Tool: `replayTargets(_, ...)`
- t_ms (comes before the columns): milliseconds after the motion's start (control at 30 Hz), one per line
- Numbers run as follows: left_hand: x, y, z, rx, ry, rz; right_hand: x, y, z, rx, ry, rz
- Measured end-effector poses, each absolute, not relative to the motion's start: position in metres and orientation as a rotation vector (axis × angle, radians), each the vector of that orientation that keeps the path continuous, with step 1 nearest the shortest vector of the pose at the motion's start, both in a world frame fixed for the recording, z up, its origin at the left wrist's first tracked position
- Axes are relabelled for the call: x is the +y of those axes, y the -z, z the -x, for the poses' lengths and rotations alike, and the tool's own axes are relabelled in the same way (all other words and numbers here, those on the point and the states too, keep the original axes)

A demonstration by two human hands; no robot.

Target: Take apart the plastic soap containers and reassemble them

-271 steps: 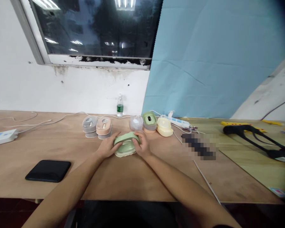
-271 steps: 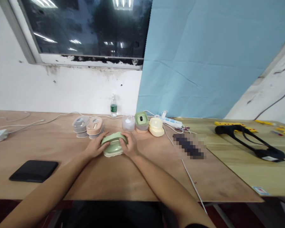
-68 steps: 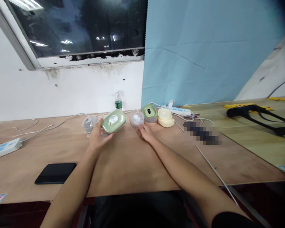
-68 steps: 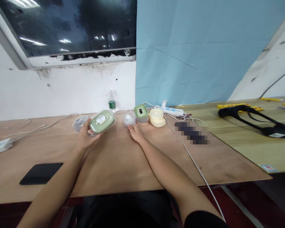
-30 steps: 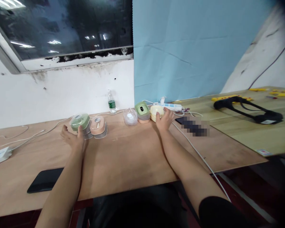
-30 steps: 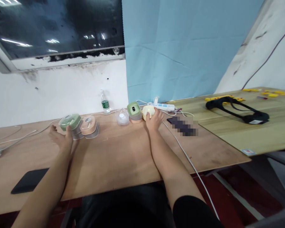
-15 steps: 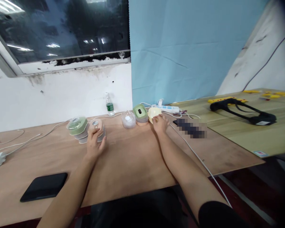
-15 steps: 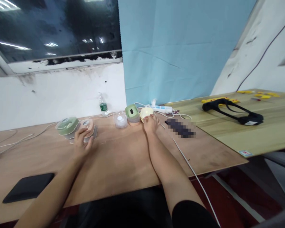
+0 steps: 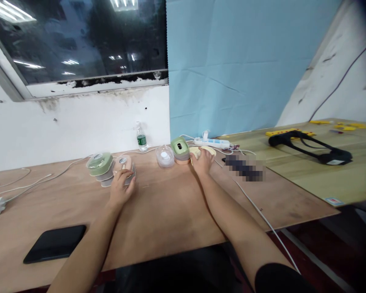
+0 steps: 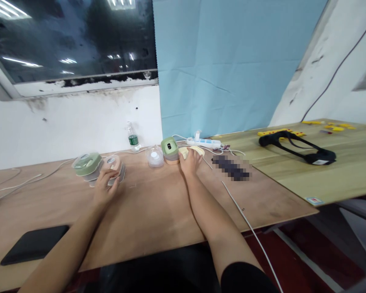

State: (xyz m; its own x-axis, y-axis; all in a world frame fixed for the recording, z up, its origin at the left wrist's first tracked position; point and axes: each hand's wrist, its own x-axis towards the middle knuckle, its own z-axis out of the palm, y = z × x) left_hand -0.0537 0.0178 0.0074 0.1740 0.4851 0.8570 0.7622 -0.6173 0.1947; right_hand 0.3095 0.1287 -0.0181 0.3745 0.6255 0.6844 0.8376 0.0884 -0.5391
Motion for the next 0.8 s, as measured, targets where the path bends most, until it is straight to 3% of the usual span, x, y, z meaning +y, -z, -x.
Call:
replayTargets(500, 0.0183, -0.0049, 0.0532, -1.265, 1.379, 2.247, 0.1303, 0.0261, -0.3148, -1.618, 0.278, 1.736)
replayTargets(800, 0.0172, -0.0049, 0.0529, -1.259, 1.361, 2.265, 0.1266, 0.0191, -0.3113, -1.484, 0.301, 1.614)
